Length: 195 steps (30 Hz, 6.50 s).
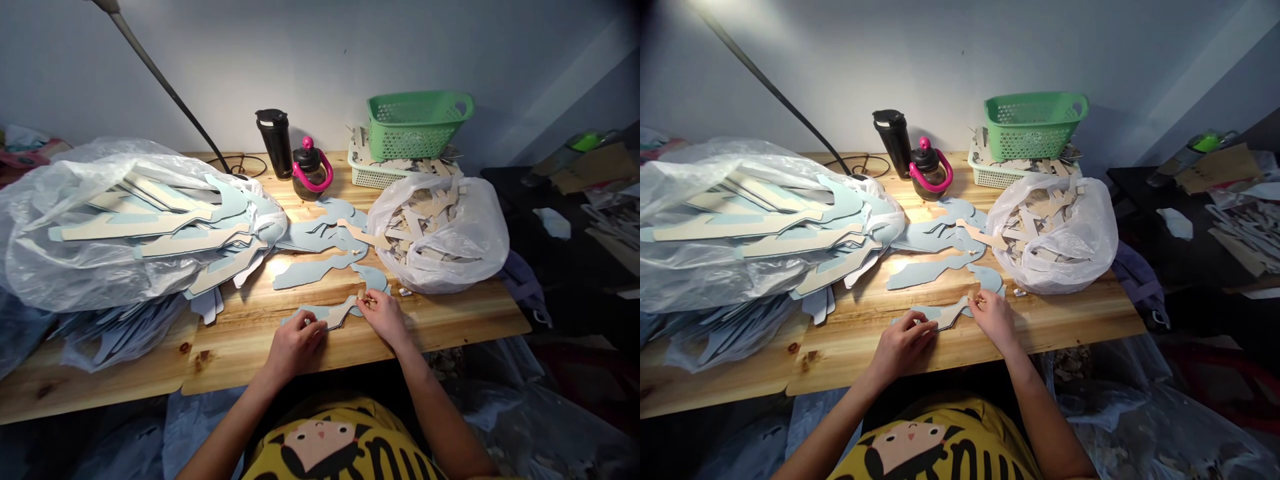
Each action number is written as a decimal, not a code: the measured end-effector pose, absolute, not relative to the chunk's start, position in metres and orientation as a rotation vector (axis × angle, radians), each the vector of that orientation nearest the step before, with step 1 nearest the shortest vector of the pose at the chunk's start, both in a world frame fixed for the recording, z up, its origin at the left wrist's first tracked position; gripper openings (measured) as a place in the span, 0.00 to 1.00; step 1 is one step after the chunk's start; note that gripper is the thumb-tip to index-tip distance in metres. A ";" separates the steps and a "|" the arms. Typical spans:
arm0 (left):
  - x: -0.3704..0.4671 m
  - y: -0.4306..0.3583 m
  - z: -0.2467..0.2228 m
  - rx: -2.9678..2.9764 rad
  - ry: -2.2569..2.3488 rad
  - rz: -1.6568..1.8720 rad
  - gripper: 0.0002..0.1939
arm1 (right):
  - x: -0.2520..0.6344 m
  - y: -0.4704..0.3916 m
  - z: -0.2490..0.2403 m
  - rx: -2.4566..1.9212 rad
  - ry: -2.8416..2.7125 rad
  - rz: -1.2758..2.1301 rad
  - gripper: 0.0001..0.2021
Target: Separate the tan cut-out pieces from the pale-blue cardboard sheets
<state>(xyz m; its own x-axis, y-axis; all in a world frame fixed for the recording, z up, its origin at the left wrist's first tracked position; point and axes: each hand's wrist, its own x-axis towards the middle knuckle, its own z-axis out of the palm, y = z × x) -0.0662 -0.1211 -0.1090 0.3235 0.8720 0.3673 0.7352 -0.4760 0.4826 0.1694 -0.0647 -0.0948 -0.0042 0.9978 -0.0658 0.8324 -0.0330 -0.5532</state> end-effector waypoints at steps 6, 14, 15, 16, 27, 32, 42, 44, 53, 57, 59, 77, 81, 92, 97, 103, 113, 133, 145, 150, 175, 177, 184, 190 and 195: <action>-0.065 -0.122 -0.109 2.372 1.476 0.852 0.08 | 0.164 -0.062 -0.084 -2.044 -2.030 0.563 0.09; -0.068 -0.119 -0.112 2.602 1.458 0.807 0.09 | 0.181 -0.069 -0.074 -1.892 -2.047 0.541 0.14; -0.069 -0.118 -0.113 2.680 1.439 0.791 0.09 | 0.182 -0.072 -0.075 -1.790 -2.087 0.594 0.19; -0.070 -0.118 -0.113 2.779 1.414 0.773 0.10 | 0.183 -0.075 -0.076 -1.728 -2.129 0.646 0.22; -0.074 -0.114 -0.074 3.186 1.309 0.568 0.21 | 0.212 -0.029 -0.077 -1.890 -1.722 0.403 0.15; -0.127 -0.096 -0.021 3.177 1.745 1.039 0.27 | 0.195 0.014 -0.057 -2.053 -1.958 0.035 0.18; -0.241 -0.045 0.017 2.505 2.556 0.876 0.27 | 0.192 0.032 -0.067 -2.072 -1.854 -0.030 0.12; -0.213 -0.054 0.010 2.449 2.373 1.118 0.24 | 0.181 0.016 -0.064 -1.844 -1.753 0.109 0.17; -0.045 -0.086 -0.046 1.412 1.147 1.262 0.11 | 0.112 -0.057 -0.056 -1.061 -1.632 1.440 0.24; -0.037 -0.088 -0.052 1.269 1.145 1.328 0.10 | 0.119 -0.064 -0.056 -0.937 -1.595 1.548 0.21; -0.038 -0.088 -0.052 1.301 1.193 1.365 0.09 | 0.122 -0.066 -0.057 -0.951 -1.580 1.555 0.20; -0.050 -0.098 -0.041 1.292 1.119 1.103 0.16 | 0.124 -0.083 -0.066 -1.057 -1.455 1.337 0.21; -0.065 -0.094 -0.048 1.219 1.188 1.232 0.16 | 0.152 -0.076 -0.074 -1.157 -1.756 0.974 0.17; -0.087 -0.106 -0.060 1.609 1.146 1.282 0.06 | 0.175 -0.074 -0.094 -1.334 -1.306 1.192 0.20; -0.096 -0.111 -0.066 1.868 1.165 1.212 0.08 | 0.164 -0.075 -0.084 -1.128 -0.973 1.532 0.33; -0.103 -0.119 -0.073 1.972 1.270 1.264 0.08 | 0.194 -0.060 -0.074 -1.008 -1.501 1.666 0.27; -0.094 -0.117 -0.068 2.046 1.284 1.574 0.09 | 0.164 -0.061 -0.019 -0.977 -1.958 1.041 0.10; -0.091 -0.124 -0.052 2.295 1.194 1.656 0.15 | 0.111 -0.087 -0.040 -0.792 -2.172 0.490 0.10; -0.104 -0.129 -0.059 2.273 1.278 1.759 0.15 | 0.145 -0.066 -0.063 -1.139 -0.925 1.300 0.17; -0.103 -0.131 -0.063 2.275 1.272 1.744 0.13 | 0.152 -0.067 -0.059 -1.088 -0.875 1.391 0.20; -0.105 -0.141 -0.068 2.142 1.405 1.611 0.12 | 0.160 -0.083 -0.075 -1.018 -1.814 1.091 0.12; -0.105 -0.136 -0.073 1.898 1.530 1.574 0.08 | 0.161 -0.088 -0.072 -1.009 -1.987 1.031 0.13; -0.108 -0.125 -0.083 1.470 1.581 1.372 0.12 | 0.154 -0.092 -0.081 -1.086 -1.945 1.025 0.12; -0.117 -0.130 -0.103 1.841 1.729 1.165 0.27 | 0.172 -0.078 -0.084 -1.243 -1.634 1.285 0.17; -0.117 -0.142 -0.115 1.983 1.783 1.018 0.26 | 0.177 -0.073 -0.082 -1.275 -1.718 1.426 0.19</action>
<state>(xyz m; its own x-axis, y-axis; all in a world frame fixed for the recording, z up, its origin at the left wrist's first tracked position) -0.1171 -0.1421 -0.1153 -0.0136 0.9511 0.3087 0.7490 -0.1949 0.6333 0.1774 -0.0728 -0.0820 -0.3887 0.9098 -0.1455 0.3103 -0.0194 -0.9504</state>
